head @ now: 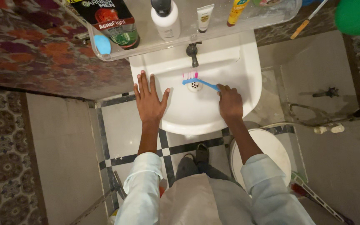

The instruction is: The person uses a blue scrub brush to clean the inside of a white bathroom sink. They scrub the basin and the drain area repeatedly with the brush held in the right hand while the left hand rests on the sink edge.

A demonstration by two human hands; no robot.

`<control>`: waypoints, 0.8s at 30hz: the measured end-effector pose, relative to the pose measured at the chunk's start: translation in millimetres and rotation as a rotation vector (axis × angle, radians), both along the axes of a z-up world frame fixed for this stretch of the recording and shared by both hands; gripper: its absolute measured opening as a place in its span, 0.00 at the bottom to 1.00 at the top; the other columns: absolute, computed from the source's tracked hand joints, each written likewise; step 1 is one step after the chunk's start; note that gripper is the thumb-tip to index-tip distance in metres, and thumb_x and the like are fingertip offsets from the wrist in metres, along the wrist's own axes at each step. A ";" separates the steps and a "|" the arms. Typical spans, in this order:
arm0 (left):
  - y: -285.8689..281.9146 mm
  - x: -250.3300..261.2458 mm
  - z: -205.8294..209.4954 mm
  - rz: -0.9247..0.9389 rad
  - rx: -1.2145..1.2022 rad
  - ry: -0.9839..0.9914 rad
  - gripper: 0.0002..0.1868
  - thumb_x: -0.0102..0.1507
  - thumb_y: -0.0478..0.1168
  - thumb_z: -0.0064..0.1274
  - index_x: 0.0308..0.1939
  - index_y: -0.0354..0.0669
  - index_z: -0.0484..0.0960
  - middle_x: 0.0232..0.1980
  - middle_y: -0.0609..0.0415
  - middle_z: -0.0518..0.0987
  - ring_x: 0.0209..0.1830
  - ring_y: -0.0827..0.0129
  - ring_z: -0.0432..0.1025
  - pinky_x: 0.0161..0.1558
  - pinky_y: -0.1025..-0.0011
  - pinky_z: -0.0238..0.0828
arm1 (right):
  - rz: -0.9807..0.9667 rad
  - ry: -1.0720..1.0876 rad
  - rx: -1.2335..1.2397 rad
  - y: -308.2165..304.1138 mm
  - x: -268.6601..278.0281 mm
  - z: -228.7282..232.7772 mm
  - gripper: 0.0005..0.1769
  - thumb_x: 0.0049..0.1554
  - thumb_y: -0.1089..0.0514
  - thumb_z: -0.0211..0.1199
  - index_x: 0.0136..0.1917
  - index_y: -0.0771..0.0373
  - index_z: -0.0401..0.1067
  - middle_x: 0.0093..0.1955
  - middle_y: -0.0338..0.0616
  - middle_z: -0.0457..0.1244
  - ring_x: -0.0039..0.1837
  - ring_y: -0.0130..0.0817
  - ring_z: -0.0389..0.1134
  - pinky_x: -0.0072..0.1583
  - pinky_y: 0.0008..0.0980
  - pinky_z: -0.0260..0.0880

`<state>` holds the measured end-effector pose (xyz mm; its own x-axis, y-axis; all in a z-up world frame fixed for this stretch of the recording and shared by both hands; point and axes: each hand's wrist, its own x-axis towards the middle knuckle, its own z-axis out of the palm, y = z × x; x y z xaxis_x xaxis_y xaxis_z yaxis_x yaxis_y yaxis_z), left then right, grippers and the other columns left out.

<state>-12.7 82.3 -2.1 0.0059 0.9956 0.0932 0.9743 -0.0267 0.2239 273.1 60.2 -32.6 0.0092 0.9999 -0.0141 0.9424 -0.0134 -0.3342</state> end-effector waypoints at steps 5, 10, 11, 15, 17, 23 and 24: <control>0.1 -0.6 -0.9 0.003 0.006 -0.001 0.43 0.71 0.66 0.40 0.80 0.43 0.58 0.86 0.45 0.43 0.86 0.56 0.35 0.81 0.52 0.31 | 0.012 0.084 0.078 -1.5 -0.8 7.7 0.16 0.65 0.59 0.56 0.66 0.60 0.71 0.53 0.47 0.67 0.52 0.49 0.65 0.54 0.47 0.68; -1.0 -0.8 -1.4 -0.002 0.020 0.002 0.42 0.71 0.65 0.41 0.80 0.43 0.59 0.85 0.45 0.44 0.86 0.56 0.36 0.81 0.52 0.32 | 0.033 0.091 0.184 -5.6 -2.1 13.4 0.15 0.66 0.59 0.56 0.66 0.61 0.70 0.51 0.48 0.66 0.51 0.49 0.64 0.54 0.46 0.66; -0.8 -1.3 -1.0 -0.005 0.022 0.003 0.42 0.71 0.65 0.41 0.80 0.42 0.59 0.85 0.44 0.44 0.86 0.56 0.36 0.81 0.52 0.32 | 0.029 0.115 0.206 -7.1 -2.9 14.5 0.15 0.66 0.59 0.56 0.65 0.62 0.71 0.51 0.48 0.66 0.51 0.49 0.64 0.54 0.46 0.66; -1.3 -0.4 -0.2 0.000 0.018 -0.012 0.41 0.71 0.64 0.42 0.80 0.42 0.60 0.85 0.44 0.45 0.86 0.55 0.36 0.82 0.52 0.32 | 0.027 0.177 0.267 -10.0 -2.7 18.7 0.15 0.65 0.59 0.58 0.65 0.62 0.70 0.50 0.49 0.65 0.52 0.49 0.63 0.54 0.48 0.64; -1.9 -0.4 0.4 -0.004 0.027 -0.028 0.41 0.71 0.64 0.43 0.79 0.42 0.60 0.85 0.44 0.45 0.86 0.55 0.36 0.82 0.52 0.32 | 0.031 0.199 0.245 -10.5 -1.9 19.9 0.15 0.66 0.59 0.58 0.65 0.62 0.70 0.50 0.48 0.65 0.51 0.50 0.63 0.54 0.47 0.64; -0.8 -0.7 1.4 -0.005 0.024 -0.053 0.41 0.70 0.63 0.44 0.79 0.41 0.61 0.85 0.43 0.45 0.86 0.55 0.36 0.81 0.51 0.33 | 0.020 0.119 0.135 -7.9 -3.6 15.6 0.15 0.66 0.57 0.57 0.65 0.58 0.71 0.47 0.47 0.65 0.50 0.49 0.64 0.53 0.49 0.63; -0.9 -0.6 1.2 -0.006 0.025 -0.053 0.41 0.70 0.63 0.44 0.79 0.41 0.61 0.85 0.43 0.45 0.85 0.54 0.36 0.81 0.51 0.33 | 0.018 0.094 0.100 -7.6 -3.5 13.8 0.14 0.67 0.56 0.56 0.65 0.58 0.71 0.47 0.47 0.65 0.50 0.49 0.64 0.53 0.49 0.63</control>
<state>-13.3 81.4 -0.9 0.0061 0.9929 0.1188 0.9608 -0.0388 0.2746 269.6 52.6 -18.8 -0.0058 0.9963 0.0861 0.9065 0.0416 -0.4202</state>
